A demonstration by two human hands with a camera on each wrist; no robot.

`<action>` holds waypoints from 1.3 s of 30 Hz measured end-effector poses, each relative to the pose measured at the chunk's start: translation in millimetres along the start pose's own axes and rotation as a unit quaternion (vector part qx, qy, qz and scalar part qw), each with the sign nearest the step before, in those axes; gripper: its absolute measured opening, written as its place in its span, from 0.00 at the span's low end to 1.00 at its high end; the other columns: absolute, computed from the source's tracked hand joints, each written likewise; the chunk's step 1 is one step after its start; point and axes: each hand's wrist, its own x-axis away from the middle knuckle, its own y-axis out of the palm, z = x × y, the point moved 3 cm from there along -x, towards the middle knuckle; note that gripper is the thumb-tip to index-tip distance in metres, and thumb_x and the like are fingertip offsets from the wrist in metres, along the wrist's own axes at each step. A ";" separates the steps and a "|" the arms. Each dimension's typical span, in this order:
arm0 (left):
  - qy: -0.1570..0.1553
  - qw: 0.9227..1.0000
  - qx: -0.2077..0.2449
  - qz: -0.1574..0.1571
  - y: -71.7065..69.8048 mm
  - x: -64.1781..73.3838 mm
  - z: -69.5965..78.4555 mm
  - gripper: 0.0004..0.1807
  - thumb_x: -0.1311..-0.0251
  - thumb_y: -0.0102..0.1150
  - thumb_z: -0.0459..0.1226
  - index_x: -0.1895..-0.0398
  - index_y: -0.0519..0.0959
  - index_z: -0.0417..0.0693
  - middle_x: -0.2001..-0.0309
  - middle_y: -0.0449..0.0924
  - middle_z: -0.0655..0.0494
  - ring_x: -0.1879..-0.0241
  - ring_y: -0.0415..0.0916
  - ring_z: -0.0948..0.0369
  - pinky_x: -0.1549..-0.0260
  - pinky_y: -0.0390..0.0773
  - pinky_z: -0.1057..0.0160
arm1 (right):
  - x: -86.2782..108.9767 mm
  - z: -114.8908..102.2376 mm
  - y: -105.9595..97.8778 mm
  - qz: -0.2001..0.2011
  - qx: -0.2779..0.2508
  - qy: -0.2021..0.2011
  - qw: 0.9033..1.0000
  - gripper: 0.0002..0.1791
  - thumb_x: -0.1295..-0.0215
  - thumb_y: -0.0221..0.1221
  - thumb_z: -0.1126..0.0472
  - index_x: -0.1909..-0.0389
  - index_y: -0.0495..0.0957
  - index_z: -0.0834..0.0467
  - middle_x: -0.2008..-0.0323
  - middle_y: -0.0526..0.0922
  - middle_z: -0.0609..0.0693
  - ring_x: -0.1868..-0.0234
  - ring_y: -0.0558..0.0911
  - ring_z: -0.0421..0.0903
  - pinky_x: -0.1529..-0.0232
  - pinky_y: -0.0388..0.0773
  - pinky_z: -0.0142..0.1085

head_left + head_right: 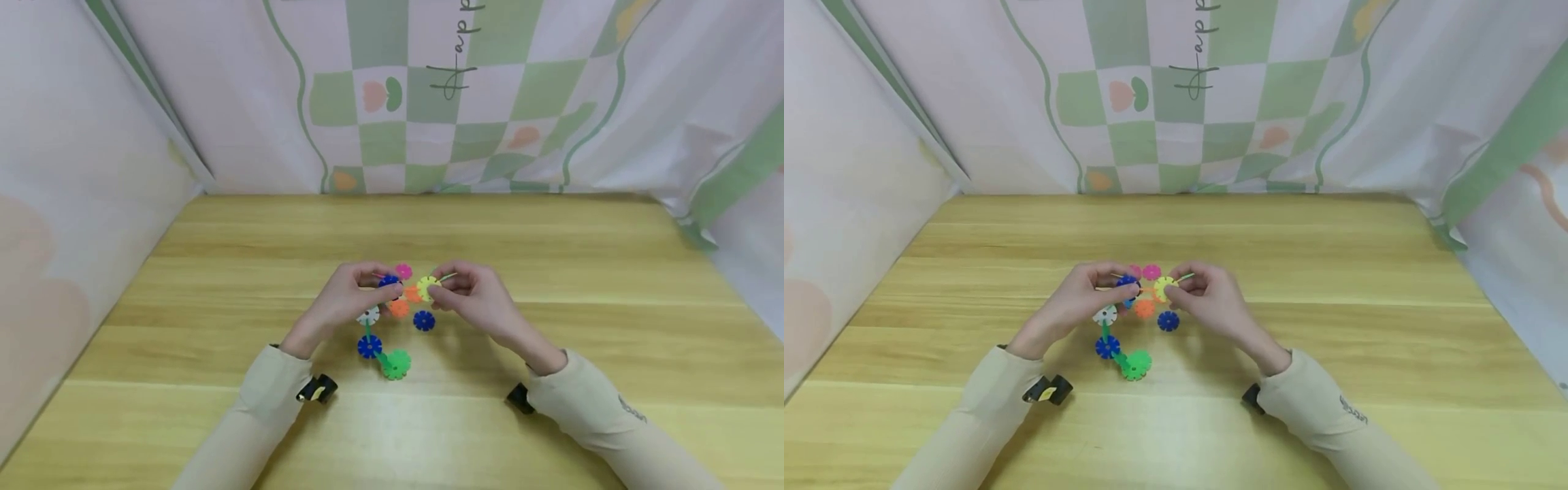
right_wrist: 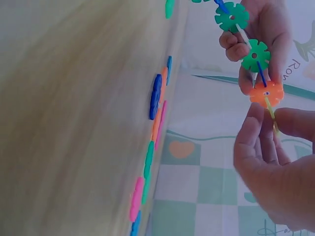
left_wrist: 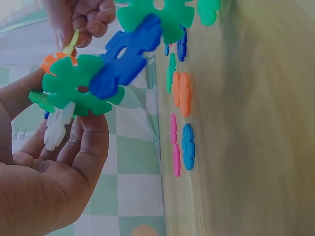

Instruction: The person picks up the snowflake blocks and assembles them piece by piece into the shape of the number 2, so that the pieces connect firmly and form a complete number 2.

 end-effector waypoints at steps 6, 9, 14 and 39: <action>0.006 1.000 -0.011 -0.007 -1.0 3.0 1.5 0.14 0.38 0.63 0.40 0.52 0.81 0.46 0.57 0.83 0.52 0.61 0.81 0.45 0.65 0.80 0.59 | -0.2 1.8 2.9 -0.004 -0.005 0.026 1.000 0.10 0.35 0.60 0.65 0.57 0.76 0.68 0.66 0.84 0.63 0.64 0.83 0.60 0.59 0.81 0.49; 0.007 1.000 -0.004 -0.011 -1.7 4.3 2.0 0.14 0.38 0.63 0.39 0.51 0.81 0.44 0.57 0.84 0.48 0.63 0.82 0.44 0.64 0.81 0.59 | -0.5 2.6 3.9 -0.009 -0.016 0.045 0.999 0.10 0.35 0.60 0.64 0.58 0.76 0.67 0.67 0.85 0.61 0.62 0.83 0.61 0.55 0.79 0.50; 0.012 0.999 0.025 -0.017 -2.6 5.3 2.6 0.13 0.38 0.63 0.36 0.53 0.81 0.39 0.58 0.84 0.42 0.63 0.81 0.41 0.59 0.81 0.49 | -0.2 2.1 4.9 -0.017 -0.034 0.069 0.997 0.10 0.35 0.61 0.64 0.60 0.76 0.67 0.68 0.85 0.60 0.60 0.83 0.61 0.52 0.77 0.51; 0.030 0.999 -0.016 -0.030 2.2 10.8 11.6 0.18 0.38 0.62 0.40 0.48 0.80 0.40 0.62 0.84 0.40 0.64 0.82 0.45 0.61 0.80 0.47 | 5.0 -4.0 13.9 -0.031 -0.135 0.109 0.984 0.08 0.35 0.61 0.64 0.60 0.74 0.64 0.68 0.85 0.55 0.65 0.84 0.51 0.53 0.79 0.50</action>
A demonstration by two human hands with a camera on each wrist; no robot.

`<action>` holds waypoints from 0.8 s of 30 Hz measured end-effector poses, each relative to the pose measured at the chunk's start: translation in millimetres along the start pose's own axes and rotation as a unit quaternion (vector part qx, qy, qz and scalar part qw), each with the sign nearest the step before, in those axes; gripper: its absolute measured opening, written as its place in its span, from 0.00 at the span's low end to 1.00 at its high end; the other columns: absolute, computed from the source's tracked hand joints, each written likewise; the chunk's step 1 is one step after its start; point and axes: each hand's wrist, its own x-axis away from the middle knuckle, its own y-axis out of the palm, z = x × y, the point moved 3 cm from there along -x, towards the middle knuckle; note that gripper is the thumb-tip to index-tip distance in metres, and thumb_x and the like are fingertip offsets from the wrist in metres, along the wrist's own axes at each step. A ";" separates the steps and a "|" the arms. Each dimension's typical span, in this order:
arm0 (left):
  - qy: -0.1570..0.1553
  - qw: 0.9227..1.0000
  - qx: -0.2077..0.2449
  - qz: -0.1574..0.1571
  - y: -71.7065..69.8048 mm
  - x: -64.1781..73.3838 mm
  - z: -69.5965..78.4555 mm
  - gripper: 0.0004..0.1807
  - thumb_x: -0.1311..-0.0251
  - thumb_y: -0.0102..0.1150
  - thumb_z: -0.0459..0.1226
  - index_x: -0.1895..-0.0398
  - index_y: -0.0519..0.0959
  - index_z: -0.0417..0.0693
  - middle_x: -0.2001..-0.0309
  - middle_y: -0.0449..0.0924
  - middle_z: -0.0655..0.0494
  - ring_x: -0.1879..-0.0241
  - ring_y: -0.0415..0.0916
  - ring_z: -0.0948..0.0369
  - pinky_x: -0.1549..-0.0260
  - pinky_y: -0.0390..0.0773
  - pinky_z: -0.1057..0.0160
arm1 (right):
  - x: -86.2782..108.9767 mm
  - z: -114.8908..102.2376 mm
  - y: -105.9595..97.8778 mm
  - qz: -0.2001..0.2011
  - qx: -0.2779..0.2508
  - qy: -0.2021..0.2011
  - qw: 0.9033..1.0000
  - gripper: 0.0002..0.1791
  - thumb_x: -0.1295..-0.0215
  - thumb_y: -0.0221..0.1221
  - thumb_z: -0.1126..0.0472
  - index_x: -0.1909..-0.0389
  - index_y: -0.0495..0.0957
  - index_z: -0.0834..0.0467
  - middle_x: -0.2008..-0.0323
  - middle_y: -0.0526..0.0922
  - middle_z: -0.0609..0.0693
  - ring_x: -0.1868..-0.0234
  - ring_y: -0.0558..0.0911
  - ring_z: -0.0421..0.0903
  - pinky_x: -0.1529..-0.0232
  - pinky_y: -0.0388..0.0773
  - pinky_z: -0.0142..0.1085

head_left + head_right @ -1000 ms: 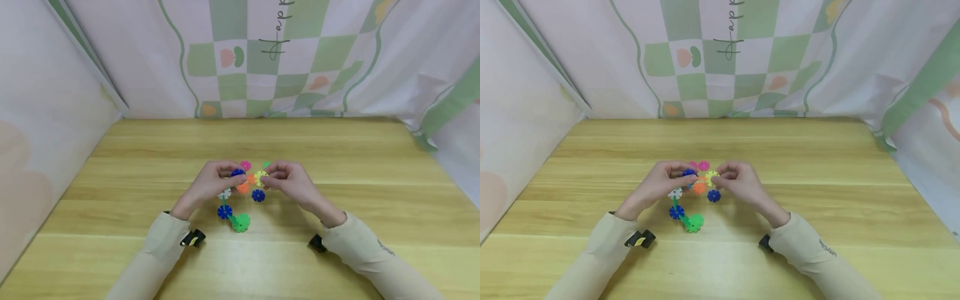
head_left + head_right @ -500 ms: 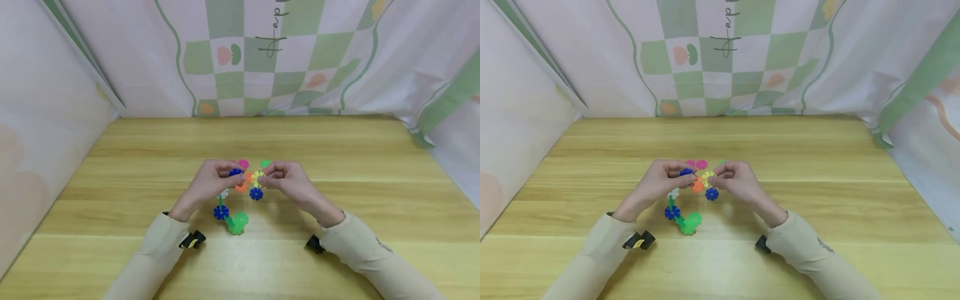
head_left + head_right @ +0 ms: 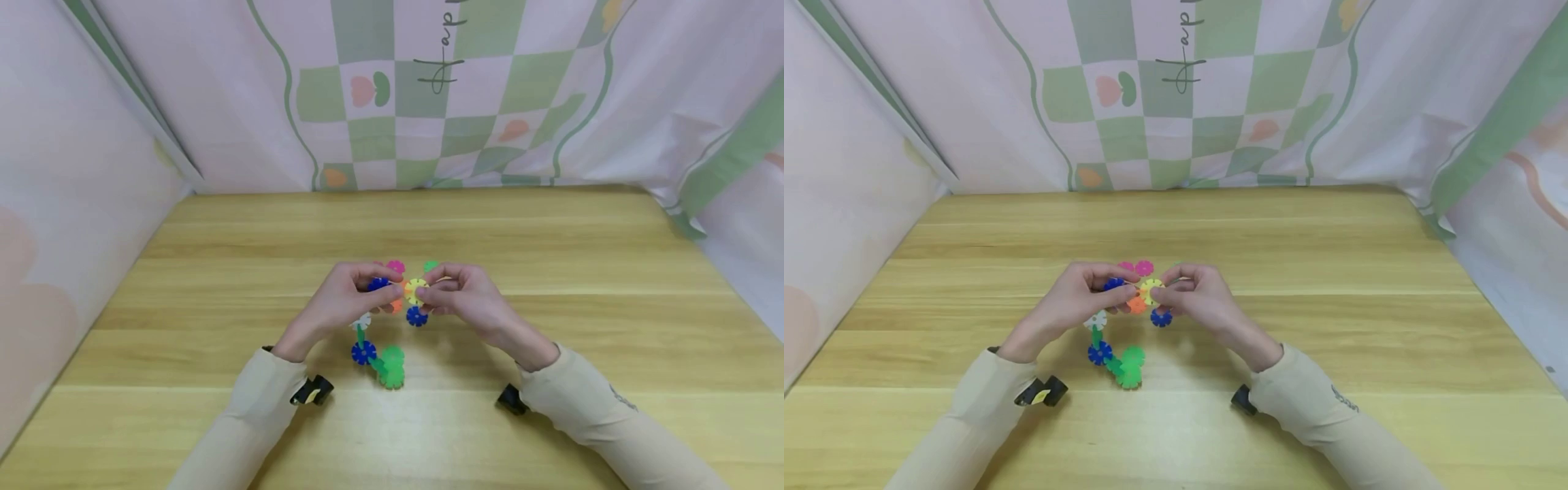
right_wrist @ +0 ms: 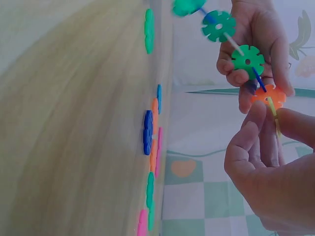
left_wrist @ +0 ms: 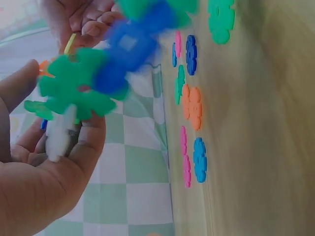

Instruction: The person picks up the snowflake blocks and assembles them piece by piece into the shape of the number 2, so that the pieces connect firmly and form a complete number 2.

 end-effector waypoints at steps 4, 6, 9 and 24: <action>0.002 1.000 0.005 0.002 -1.9 1.1 -0.5 0.17 0.37 0.62 0.38 0.47 0.79 0.41 0.61 0.84 0.39 0.64 0.83 0.46 0.59 0.79 0.44 | -0.1 -0.8 2.0 -0.012 0.001 -0.001 1.000 0.09 0.35 0.61 0.64 0.60 0.73 0.65 0.67 0.85 0.58 0.66 0.84 0.50 0.53 0.78 0.51; 0.001 1.000 0.003 -0.002 -3.0 1.3 -0.6 0.17 0.37 0.62 0.38 0.46 0.79 0.42 0.62 0.84 0.39 0.65 0.82 0.45 0.61 0.79 0.43 | 0.0 -1.2 2.2 -0.021 0.008 0.000 1.000 0.10 0.35 0.60 0.64 0.59 0.73 0.66 0.67 0.85 0.57 0.66 0.85 0.48 0.52 0.78 0.51; 0.001 1.000 0.001 -0.006 -5.2 0.3 -1.6 0.17 0.37 0.62 0.38 0.45 0.79 0.45 0.63 0.84 0.39 0.65 0.82 0.42 0.66 0.80 0.49 | 0.2 -2.2 1.5 -0.037 0.027 -0.006 0.999 0.13 0.33 0.59 0.63 0.56 0.73 0.69 0.64 0.85 0.57 0.64 0.84 0.48 0.53 0.78 0.50; -0.001 0.999 0.038 -0.007 -0.7 -15.0 0.4 0.14 0.38 0.63 0.40 0.51 0.82 0.47 0.47 0.81 0.56 0.61 0.81 0.40 0.59 0.78 0.41 | -26.7 21.3 -27.4 -0.056 0.189 0.037 0.980 0.12 0.35 0.59 0.63 0.57 0.77 0.68 0.69 0.81 0.57 0.72 0.78 0.47 0.70 0.77 0.36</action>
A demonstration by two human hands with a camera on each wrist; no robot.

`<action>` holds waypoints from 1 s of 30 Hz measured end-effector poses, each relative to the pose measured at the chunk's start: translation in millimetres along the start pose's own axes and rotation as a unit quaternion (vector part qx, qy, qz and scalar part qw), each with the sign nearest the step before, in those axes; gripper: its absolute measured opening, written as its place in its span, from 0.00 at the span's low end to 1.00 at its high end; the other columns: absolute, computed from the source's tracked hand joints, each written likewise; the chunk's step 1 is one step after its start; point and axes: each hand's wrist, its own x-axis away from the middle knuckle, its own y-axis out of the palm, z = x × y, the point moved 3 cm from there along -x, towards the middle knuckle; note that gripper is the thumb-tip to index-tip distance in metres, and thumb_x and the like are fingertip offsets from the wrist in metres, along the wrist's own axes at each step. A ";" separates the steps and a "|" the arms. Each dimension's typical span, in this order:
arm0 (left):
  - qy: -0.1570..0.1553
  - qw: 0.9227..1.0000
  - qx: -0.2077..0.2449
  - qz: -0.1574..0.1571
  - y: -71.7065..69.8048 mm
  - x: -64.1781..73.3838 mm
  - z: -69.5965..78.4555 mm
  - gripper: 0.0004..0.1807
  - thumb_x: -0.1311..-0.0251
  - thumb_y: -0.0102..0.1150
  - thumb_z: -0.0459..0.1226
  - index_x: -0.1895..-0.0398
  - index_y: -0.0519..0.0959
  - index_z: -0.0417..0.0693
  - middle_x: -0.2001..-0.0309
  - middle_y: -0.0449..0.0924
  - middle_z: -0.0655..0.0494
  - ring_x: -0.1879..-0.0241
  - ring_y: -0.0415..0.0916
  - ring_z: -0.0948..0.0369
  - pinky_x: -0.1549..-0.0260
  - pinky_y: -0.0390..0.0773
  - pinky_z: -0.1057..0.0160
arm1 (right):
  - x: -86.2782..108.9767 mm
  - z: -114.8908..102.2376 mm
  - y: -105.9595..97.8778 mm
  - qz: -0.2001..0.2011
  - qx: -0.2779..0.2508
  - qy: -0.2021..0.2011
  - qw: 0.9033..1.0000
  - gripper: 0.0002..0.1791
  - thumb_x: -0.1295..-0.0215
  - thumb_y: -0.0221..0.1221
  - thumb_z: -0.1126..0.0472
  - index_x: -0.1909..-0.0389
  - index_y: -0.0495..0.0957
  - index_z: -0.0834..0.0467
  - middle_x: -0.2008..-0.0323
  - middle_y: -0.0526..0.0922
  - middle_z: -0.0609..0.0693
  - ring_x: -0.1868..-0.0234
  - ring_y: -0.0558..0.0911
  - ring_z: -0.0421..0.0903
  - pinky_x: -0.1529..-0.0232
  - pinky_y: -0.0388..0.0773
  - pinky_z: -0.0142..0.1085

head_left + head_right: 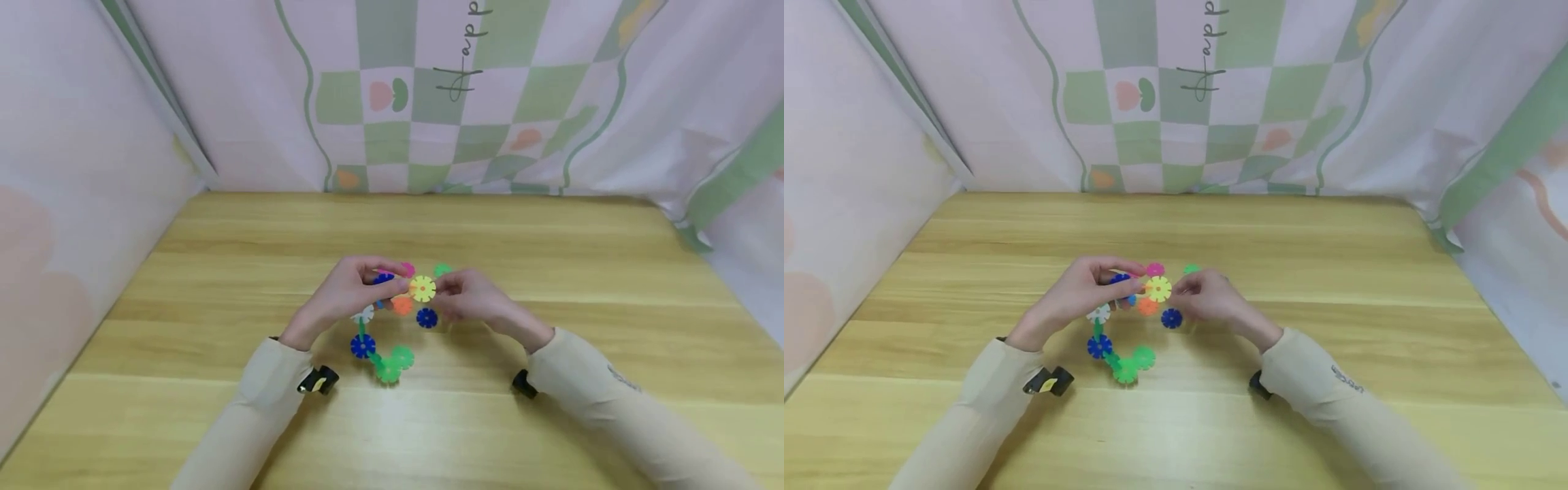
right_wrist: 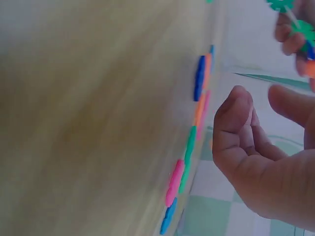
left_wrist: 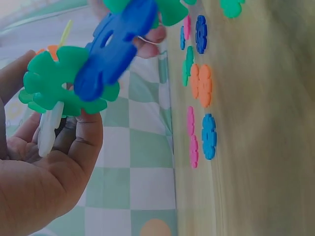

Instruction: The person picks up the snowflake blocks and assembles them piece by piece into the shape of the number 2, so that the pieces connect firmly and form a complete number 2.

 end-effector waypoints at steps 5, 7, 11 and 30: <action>0.005 1.000 0.006 -0.004 4.0 -4.1 0.8 0.15 0.38 0.62 0.39 0.51 0.82 0.43 0.46 0.80 0.58 0.58 0.81 0.43 0.59 0.79 0.44 | -6.3 3.7 1.6 0.009 0.114 -0.008 0.993 0.09 0.45 0.68 0.62 0.72 0.78 0.62 0.78 0.80 0.49 0.78 0.76 0.43 0.74 0.73 0.34; 0.003 1.000 0.006 -0.004 5.1 -5.5 0.4 0.15 0.38 0.62 0.39 0.51 0.82 0.42 0.47 0.80 0.57 0.59 0.81 0.44 0.60 0.80 0.45 | -6.6 3.8 3.6 0.011 0.152 -0.018 0.988 0.12 0.49 0.71 0.61 0.72 0.77 0.61 0.80 0.80 0.47 0.79 0.75 0.41 0.76 0.72 0.33; 0.000 1.000 -0.003 -0.002 6.2 -8.1 -0.3 0.13 0.38 0.63 0.41 0.53 0.83 0.46 0.54 0.84 0.51 0.65 0.82 0.47 0.65 0.81 0.48 | -4.7 2.4 7.7 0.017 0.201 -0.030 0.979 0.17 0.54 0.74 0.60 0.69 0.77 0.62 0.82 0.76 0.47 0.82 0.72 0.39 0.79 0.69 0.31; 0.003 0.999 0.032 -0.018 5.2 -8.9 0.2 0.14 0.37 0.61 0.37 0.51 0.82 0.38 0.56 0.83 0.39 0.60 0.82 0.45 0.58 0.79 0.44 | -3.1 0.1 8.5 0.022 0.231 -0.010 0.973 0.17 0.53 0.73 0.63 0.66 0.76 0.63 0.73 0.77 0.51 0.73 0.73 0.44 0.71 0.71 0.33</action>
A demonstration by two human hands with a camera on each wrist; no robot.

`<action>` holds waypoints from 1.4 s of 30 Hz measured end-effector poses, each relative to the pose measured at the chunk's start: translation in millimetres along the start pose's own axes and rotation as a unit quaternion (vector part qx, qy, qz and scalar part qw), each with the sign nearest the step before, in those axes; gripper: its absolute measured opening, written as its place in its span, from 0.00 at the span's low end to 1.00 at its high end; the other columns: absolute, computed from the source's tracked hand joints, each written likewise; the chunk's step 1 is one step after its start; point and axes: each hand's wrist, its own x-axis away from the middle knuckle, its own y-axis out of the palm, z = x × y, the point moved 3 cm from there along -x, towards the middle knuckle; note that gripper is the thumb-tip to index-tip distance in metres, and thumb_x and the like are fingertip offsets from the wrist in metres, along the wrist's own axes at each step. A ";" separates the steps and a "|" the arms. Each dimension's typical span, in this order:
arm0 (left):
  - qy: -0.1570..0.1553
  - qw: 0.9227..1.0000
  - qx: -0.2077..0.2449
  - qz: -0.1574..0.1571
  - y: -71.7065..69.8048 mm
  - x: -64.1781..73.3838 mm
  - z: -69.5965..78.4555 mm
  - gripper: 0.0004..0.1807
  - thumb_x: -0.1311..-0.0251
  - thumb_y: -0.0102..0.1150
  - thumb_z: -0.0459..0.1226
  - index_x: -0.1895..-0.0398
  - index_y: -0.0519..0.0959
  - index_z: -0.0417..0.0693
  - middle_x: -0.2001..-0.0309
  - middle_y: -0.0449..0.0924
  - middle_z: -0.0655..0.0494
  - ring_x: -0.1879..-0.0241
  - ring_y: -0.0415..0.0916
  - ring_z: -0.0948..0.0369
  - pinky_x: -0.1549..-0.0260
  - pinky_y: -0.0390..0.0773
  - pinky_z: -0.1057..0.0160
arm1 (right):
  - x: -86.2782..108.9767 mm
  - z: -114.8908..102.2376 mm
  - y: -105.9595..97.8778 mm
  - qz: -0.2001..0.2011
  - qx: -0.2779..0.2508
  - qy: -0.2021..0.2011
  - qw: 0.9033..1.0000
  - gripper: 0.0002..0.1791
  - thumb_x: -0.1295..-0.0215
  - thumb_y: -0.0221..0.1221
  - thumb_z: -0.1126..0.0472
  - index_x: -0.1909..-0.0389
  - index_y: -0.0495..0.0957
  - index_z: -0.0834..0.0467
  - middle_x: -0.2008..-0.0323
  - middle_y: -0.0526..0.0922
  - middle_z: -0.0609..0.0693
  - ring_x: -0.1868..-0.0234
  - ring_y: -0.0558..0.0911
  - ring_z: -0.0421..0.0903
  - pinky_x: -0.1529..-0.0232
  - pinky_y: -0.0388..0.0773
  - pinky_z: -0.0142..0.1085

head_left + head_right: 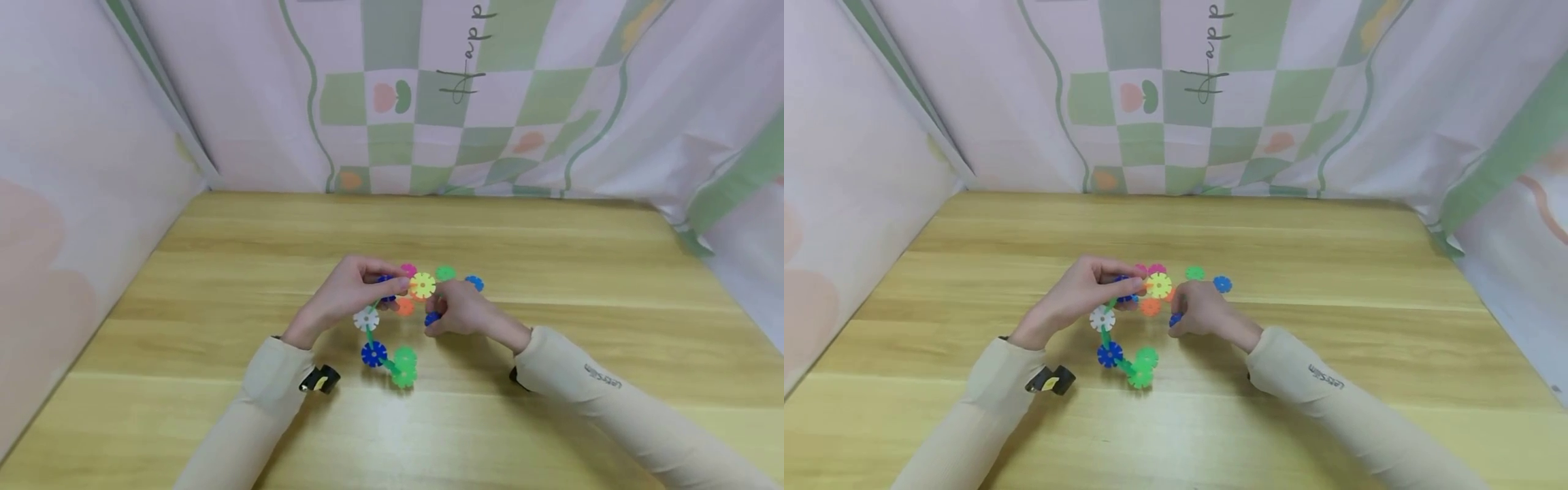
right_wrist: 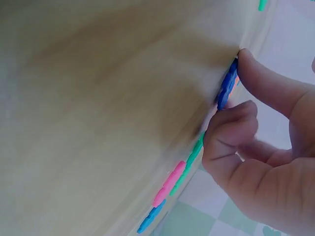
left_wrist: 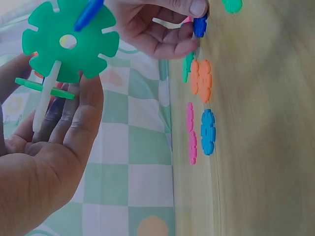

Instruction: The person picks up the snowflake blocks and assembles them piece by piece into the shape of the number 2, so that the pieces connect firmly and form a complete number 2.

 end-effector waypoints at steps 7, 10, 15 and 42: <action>0.003 0.999 -0.030 0.013 -5.7 3.9 -2.6 0.15 0.37 0.61 0.40 0.50 0.82 0.41 0.57 0.83 0.40 0.64 0.83 0.50 0.60 0.80 0.44 | -4.4 -2.2 1.5 -0.001 -0.008 -0.012 1.000 0.14 0.52 0.72 0.65 0.70 0.76 0.60 0.73 0.79 0.49 0.72 0.75 0.44 0.69 0.73 0.33; 0.005 1.000 -0.027 0.011 -5.8 3.6 -3.6 0.15 0.37 0.61 0.39 0.51 0.82 0.40 0.57 0.83 0.39 0.62 0.83 0.48 0.60 0.79 0.43 | -1.2 -1.4 -2.3 0.012 -0.009 -0.026 1.000 0.10 0.49 0.70 0.67 0.71 0.76 0.59 0.73 0.81 0.49 0.71 0.77 0.44 0.68 0.75 0.35; 0.006 1.000 -0.011 0.001 -6.3 3.3 -4.0 0.14 0.36 0.60 0.37 0.52 0.82 0.37 0.57 0.83 0.39 0.64 0.84 0.52 0.59 0.79 0.44 | 10.5 0.3 -20.0 0.035 -0.059 -0.052 0.996 0.04 0.41 0.64 0.67 0.67 0.79 0.61 0.72 0.82 0.50 0.70 0.81 0.46 0.69 0.78 0.37; -0.034 0.999 0.029 0.007 -22.2 22.2 -9.1 0.15 0.35 0.58 0.36 0.51 0.80 0.32 0.57 0.81 0.31 0.63 0.83 0.43 0.59 0.79 0.46 | 27.9 -30.2 -22.0 0.157 -0.189 -0.123 0.961 0.05 0.41 0.65 0.68 0.64 0.83 0.64 0.68 0.85 0.55 0.67 0.84 0.51 0.69 0.81 0.35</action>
